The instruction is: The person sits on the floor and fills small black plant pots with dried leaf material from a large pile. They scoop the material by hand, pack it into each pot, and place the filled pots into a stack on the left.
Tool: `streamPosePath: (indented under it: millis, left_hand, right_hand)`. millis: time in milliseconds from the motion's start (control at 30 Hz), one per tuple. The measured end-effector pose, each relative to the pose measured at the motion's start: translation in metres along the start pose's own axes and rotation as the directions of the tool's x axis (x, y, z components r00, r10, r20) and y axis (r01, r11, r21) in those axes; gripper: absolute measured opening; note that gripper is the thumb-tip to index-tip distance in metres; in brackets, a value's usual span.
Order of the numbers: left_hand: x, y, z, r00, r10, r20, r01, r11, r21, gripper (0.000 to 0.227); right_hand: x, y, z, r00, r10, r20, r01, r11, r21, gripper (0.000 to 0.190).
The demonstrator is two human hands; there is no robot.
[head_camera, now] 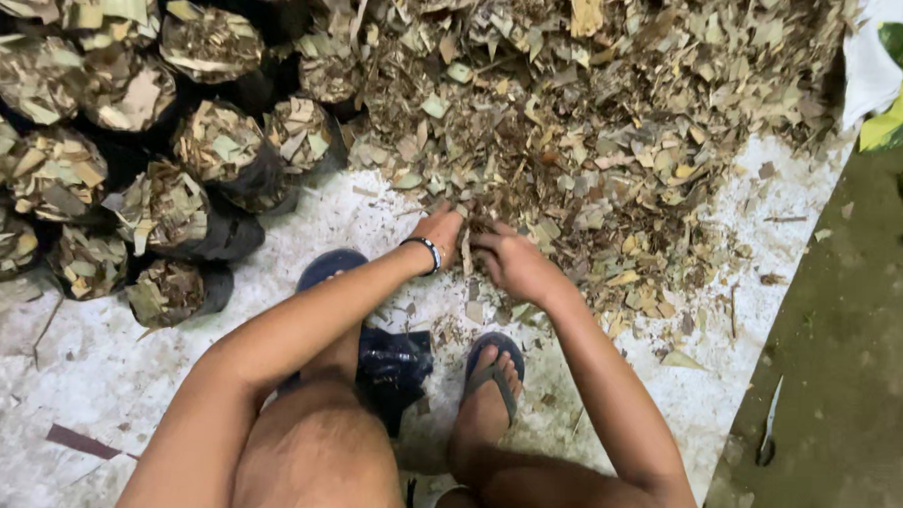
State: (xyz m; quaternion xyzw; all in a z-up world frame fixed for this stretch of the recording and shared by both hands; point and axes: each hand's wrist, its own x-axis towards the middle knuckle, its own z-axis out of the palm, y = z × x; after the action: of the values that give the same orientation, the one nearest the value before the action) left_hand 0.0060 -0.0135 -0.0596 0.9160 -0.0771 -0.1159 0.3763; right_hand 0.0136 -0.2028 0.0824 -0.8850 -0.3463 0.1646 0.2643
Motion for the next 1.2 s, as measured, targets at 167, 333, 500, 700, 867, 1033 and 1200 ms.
streamPosePath:
  millis: [167,333,500,700,867,1033,1200]
  left_hand:
    - [0.0,0.012,-0.01,0.999,-0.02,0.044,0.02,1.0,0.019,0.039]
    - [-0.003,0.025,-0.022,0.992,-0.061,0.106,0.066,0.997,-0.044,0.069]
    - [-0.002,0.021,-0.02,0.991,-0.064,0.116,0.058,0.997,0.053,0.05]
    - [-0.007,0.028,-0.033,0.997,-0.072,0.043,0.075,0.994,-0.083,0.082]
    - [-0.011,0.035,-0.042,0.991,-0.094,0.098,0.1,0.993,-0.055,0.1]
    - [-0.004,0.03,-0.033,0.987,-0.106,0.122,0.105,0.994,0.011,0.091]
    - [0.001,0.024,-0.027,0.984,-0.133,0.123,0.134,0.991,-0.005,0.08]
  right_hand:
    - [-0.008,-0.003,-0.038,0.947,0.272,-0.169,-0.282,0.959,-0.033,0.038]
    - [0.005,-0.002,-0.02,0.756,0.654,0.034,-0.623,0.702,0.345,0.056]
    - [0.0,-0.016,0.006,0.978,-0.007,-0.207,0.005,1.0,-0.01,0.053]
    - [-0.006,-0.022,0.019,0.995,-0.052,-0.08,0.033,0.975,-0.222,0.049]
    - [-0.001,-0.015,0.023,0.979,-0.197,-0.052,0.166,0.92,-0.356,0.05]
    - [0.012,-0.026,0.022,0.98,-0.198,0.009,0.178,0.861,-0.477,0.056]
    - [0.029,-0.053,0.002,0.946,0.153,0.284,0.004,0.874,-0.486,0.046]
